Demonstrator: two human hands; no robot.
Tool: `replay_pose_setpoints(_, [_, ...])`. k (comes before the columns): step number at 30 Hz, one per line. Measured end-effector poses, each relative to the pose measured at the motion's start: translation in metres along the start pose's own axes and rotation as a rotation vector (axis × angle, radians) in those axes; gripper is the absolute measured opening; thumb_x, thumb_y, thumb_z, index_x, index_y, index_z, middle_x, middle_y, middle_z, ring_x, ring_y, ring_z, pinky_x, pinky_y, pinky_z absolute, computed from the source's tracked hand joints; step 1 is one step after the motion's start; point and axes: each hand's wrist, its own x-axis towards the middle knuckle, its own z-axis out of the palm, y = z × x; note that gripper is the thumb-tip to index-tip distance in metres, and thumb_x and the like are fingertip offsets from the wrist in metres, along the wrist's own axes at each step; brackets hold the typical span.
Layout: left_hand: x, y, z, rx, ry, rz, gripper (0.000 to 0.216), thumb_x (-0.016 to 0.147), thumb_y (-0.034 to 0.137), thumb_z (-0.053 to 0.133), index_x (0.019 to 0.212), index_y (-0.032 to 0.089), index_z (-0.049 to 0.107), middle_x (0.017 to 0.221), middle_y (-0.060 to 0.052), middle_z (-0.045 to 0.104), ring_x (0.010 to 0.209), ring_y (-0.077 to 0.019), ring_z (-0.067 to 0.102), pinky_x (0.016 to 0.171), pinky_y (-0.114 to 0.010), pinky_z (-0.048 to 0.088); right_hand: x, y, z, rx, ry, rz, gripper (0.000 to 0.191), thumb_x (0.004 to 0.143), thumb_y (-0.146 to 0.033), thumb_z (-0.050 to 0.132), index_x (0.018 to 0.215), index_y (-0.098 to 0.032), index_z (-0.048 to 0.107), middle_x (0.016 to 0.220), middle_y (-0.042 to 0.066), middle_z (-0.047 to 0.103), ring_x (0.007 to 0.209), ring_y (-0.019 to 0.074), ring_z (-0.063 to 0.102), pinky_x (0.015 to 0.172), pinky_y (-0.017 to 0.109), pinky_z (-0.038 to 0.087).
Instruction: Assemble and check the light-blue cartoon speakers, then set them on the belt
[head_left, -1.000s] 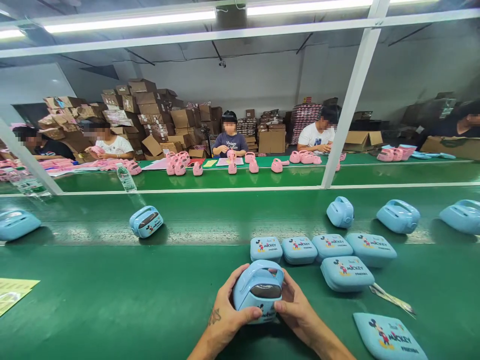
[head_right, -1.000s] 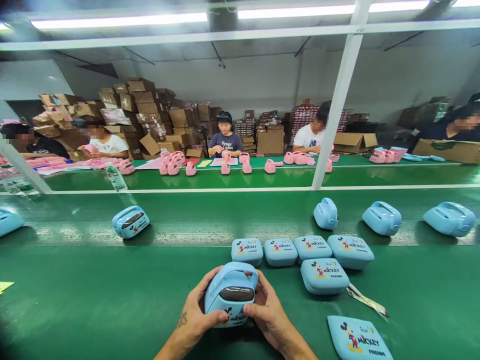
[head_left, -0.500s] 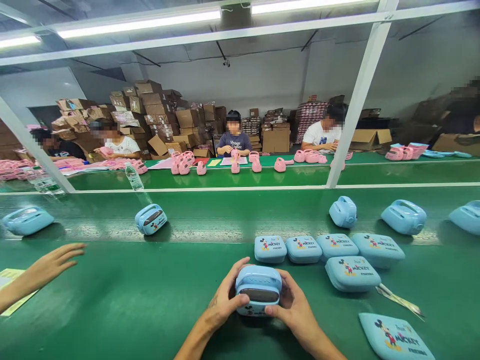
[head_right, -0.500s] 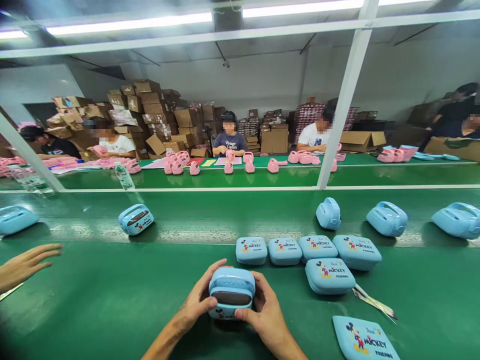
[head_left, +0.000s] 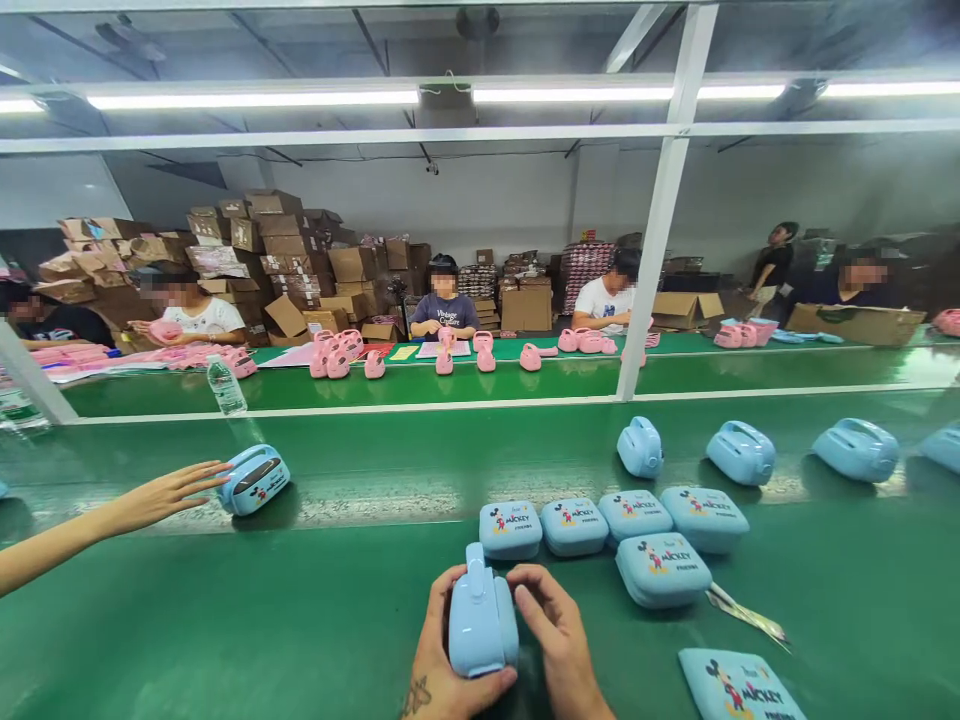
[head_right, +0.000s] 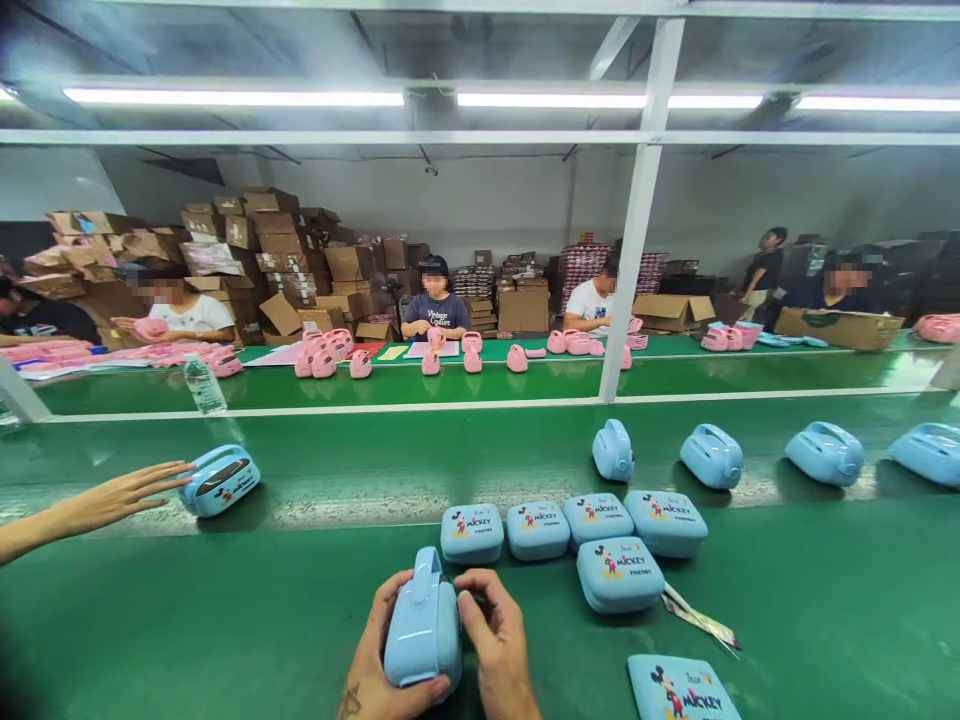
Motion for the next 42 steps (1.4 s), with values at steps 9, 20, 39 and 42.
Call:
replay_pose_setpoints(9, [-0.003,0.017,0.018,0.000,0.102,0.009,0.078,0.059,0.074,0.074,0.117,0.024,0.061,0.118,-0.008,0.071,0.114,-0.0361,0.061,0.100,-0.040,0.045,-0.002,0.003,0.037,-0.014,0.232,-0.029,0.060,0.066,-0.078,0.068,0.064,-0.019,0.056,0.061,-0.002,0.052,0.060,0.0137,0.046,0.057,0.025,0.042])
replay_pose_setpoints(20, [-0.009,0.015,0.032,0.120,0.274,0.087,0.050,0.080,0.067,0.060,0.108,0.025,0.064,0.102,-0.004,0.070,0.095,-0.0290,0.061,0.088,-0.034,0.045,-0.007,-0.001,0.035,-0.141,0.266,-0.106,0.049,0.077,-0.067,0.065,0.067,-0.019,0.062,0.065,0.000,0.059,0.063,0.0148,0.050,0.060,0.026,0.042])
replay_pose_setpoints(39, [0.015,0.037,0.000,-0.260,0.099,-0.125,0.060,0.081,0.066,0.061,0.103,0.013,0.078,0.098,-0.012,0.081,0.099,-0.0330,0.071,0.093,-0.041,0.055,-0.013,-0.011,0.008,0.134,-0.299,0.160,0.091,0.051,-0.029,0.092,0.133,-0.025,0.053,0.128,0.008,0.068,0.119,0.0305,0.064,0.107,0.045,0.049])
replay_pose_setpoints(42, [0.015,0.026,-0.004,-0.126,0.196,-0.126,0.067,0.084,0.072,0.051,0.089,0.012,0.080,0.088,-0.011,0.081,0.084,-0.0294,0.072,0.081,-0.038,0.057,-0.017,0.001,0.006,-0.267,-0.209,-0.043,0.088,0.047,-0.014,0.088,0.128,-0.024,0.057,0.130,0.007,0.065,0.121,0.0305,0.061,0.113,0.045,0.044])
